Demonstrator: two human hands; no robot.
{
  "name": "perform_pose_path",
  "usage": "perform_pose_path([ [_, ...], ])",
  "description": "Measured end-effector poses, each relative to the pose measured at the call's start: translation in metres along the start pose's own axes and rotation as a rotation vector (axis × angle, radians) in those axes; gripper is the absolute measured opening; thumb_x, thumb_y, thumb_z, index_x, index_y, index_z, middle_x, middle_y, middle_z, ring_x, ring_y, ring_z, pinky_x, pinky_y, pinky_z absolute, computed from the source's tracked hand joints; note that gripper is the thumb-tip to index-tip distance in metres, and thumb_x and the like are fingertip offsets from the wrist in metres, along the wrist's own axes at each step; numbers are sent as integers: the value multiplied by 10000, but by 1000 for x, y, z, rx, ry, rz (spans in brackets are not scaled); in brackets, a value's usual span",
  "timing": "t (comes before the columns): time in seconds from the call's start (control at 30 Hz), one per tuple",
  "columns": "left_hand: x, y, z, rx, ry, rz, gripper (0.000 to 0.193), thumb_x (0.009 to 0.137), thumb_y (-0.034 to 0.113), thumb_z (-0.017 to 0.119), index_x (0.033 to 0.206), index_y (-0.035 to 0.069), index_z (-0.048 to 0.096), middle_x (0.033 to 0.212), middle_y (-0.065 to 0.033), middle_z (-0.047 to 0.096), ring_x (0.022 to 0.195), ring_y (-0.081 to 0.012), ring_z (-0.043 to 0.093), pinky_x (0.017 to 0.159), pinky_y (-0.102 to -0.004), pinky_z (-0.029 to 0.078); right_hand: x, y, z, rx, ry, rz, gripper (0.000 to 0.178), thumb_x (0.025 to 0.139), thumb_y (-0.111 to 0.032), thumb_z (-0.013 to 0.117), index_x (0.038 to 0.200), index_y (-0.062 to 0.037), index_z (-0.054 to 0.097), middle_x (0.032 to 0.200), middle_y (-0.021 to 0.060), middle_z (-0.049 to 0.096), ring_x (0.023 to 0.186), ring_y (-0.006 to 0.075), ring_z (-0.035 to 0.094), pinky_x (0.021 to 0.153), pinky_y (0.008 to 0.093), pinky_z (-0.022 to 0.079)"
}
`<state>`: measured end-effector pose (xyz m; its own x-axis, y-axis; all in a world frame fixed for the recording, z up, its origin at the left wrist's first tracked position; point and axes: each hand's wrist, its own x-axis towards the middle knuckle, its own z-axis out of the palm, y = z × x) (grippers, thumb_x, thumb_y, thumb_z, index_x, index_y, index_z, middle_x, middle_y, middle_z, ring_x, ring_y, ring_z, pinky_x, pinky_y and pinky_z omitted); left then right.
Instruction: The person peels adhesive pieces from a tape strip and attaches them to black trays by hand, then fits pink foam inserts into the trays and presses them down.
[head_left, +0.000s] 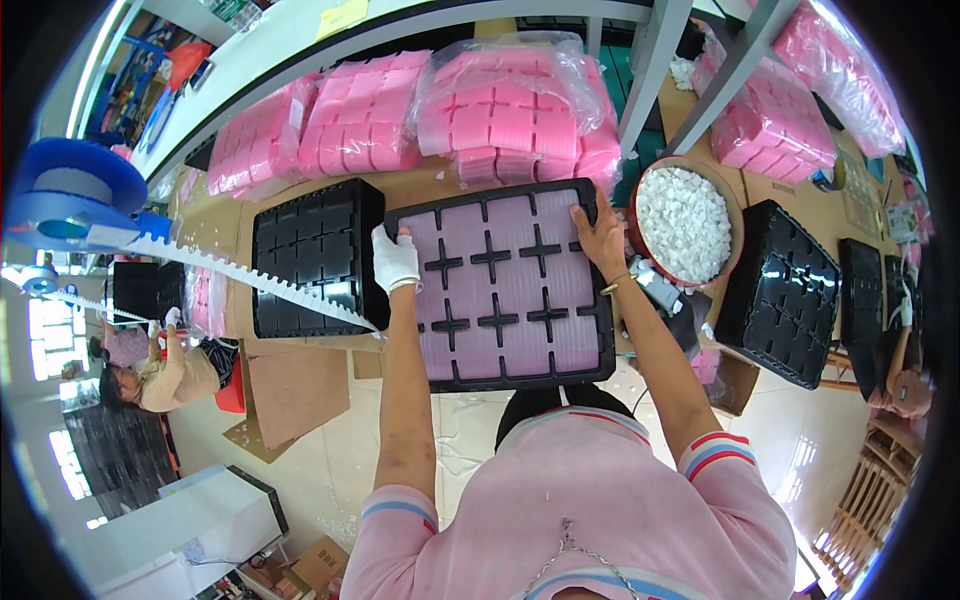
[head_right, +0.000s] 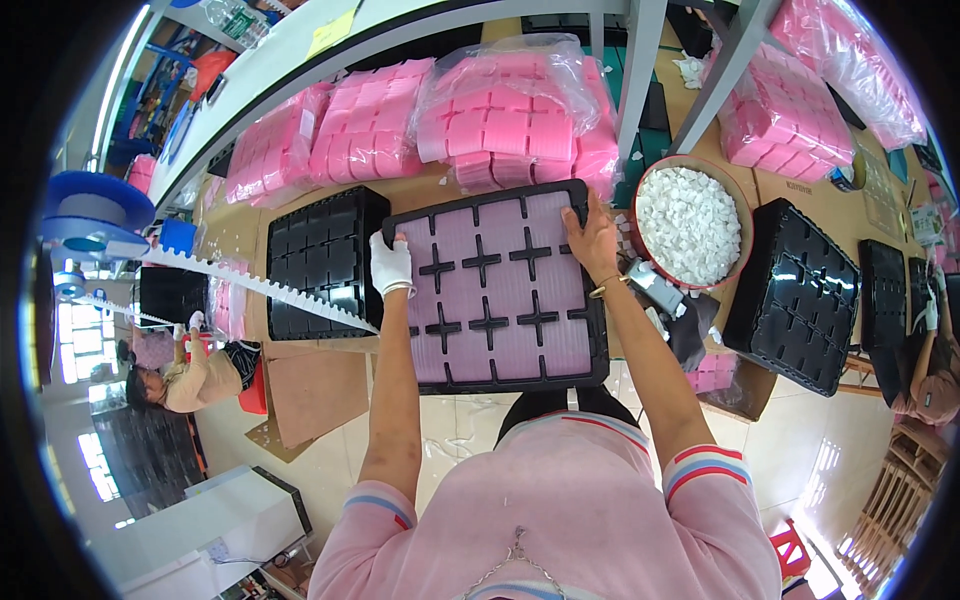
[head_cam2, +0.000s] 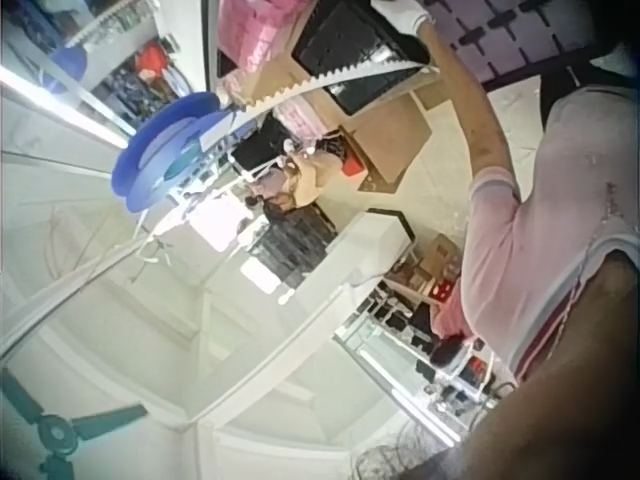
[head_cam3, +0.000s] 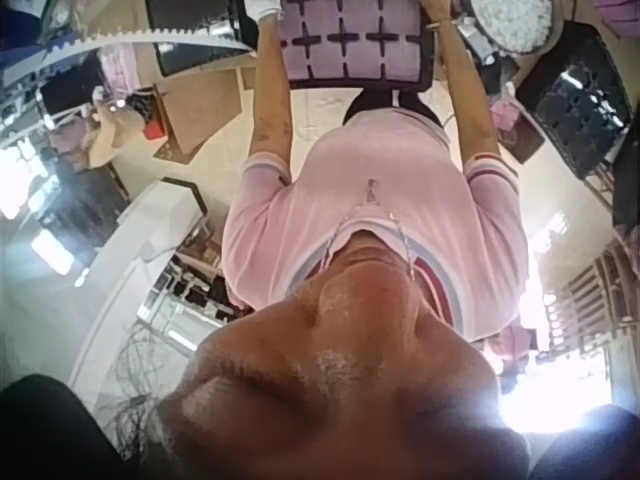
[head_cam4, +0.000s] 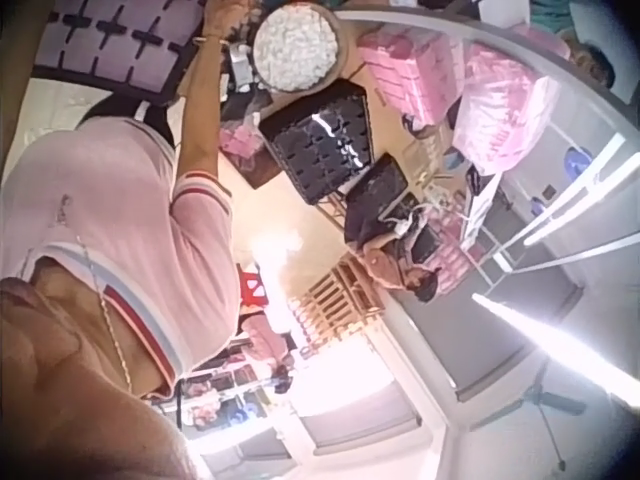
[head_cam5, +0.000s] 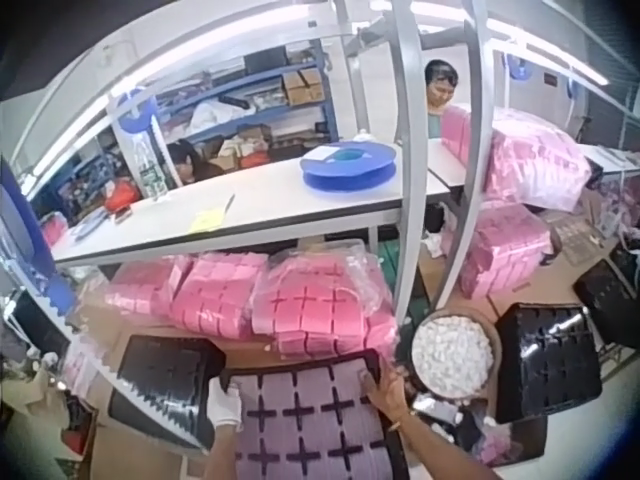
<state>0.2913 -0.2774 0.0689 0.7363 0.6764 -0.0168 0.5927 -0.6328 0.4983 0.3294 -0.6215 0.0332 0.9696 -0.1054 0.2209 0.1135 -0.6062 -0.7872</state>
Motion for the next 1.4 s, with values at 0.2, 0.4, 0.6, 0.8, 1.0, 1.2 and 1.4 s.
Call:
perform_pose_path([
  [0.2, -16, -10, -14, -303, 11, 109, 496, 981, 218, 578, 1417, 4, 476, 1309, -274, 604, 1127, -452, 626, 957, -486, 496, -7, -1, -10, -59, -160, 40, 678, 986, -303, 544, 1494, 88, 320, 1244, 386, 582, 1150, 494, 595, 978, 480, 493],
  [0.4, -154, -42, -47, 47, 77, 721, 683, 898, 94, 618, 1515, -37, 355, 1523, -282, 406, 1425, -433, 376, 1143, -511, 312, -109, -76, -86, -241, -233, -477, 648, 996, -191, 505, 1559, 18, 260, 1602, 276, 254, 1499, 401, 255, 1194, 473, 287],
  [0.6, -245, -82, -55, 368, -93, 591, 712, 881, 173, 670, 1488, -55, 374, 1552, -259, 375, 1433, -391, 369, 1167, -494, 284, -163, -50, -129, -194, -742, -672, 598, 990, -204, 552, 1521, -9, 360, 1585, 155, 371, 1485, 310, 324, 1218, 443, 261],
  [0.8, -255, -90, -81, 514, -107, 528, 748, 869, 258, 699, 1484, -32, 388, 1550, -221, 403, 1434, -348, 380, 1184, -527, 210, -169, -23, -141, -303, -790, -793, 657, 939, -231, 637, 1509, -20, 386, 1573, 131, 396, 1479, 290, 341, 1221, 447, 267],
  [1.0, -247, -109, -80, 656, -75, 610, 950, 745, 414, 803, 1489, -13, 395, 1549, -207, 419, 1445, -329, 373, 1188, -552, 185, -176, -23, -137, -371, -728, -914, 731, 848, -202, 711, 1483, 7, 417, 1546, 173, 425, 1453, 313, 386, 1219, 451, 281],
  [1.2, -269, -65, -88, 555, -174, 579, 1026, 674, 481, 839, 1477, -12, 433, 1542, -240, 412, 1449, -346, 369, 1186, -575, 161, -182, -13, -137, -289, -685, -906, 580, 857, -130, 616, 1401, 35, 500, 1496, 219, 475, 1421, 334, 433, 1194, 451, 331],
  [1.4, -287, -19, -93, 590, -169, 544, 1003, 681, 419, 851, 1513, 67, 417, 1583, -207, 353, 1435, -407, 357, 1168, -564, 201, -170, -51, -167, -52, -596, -941, 449, 776, -44, 714, 1216, 17, 651, 1324, 198, 634, 1279, 326, 587, 1106, 437, 439],
])
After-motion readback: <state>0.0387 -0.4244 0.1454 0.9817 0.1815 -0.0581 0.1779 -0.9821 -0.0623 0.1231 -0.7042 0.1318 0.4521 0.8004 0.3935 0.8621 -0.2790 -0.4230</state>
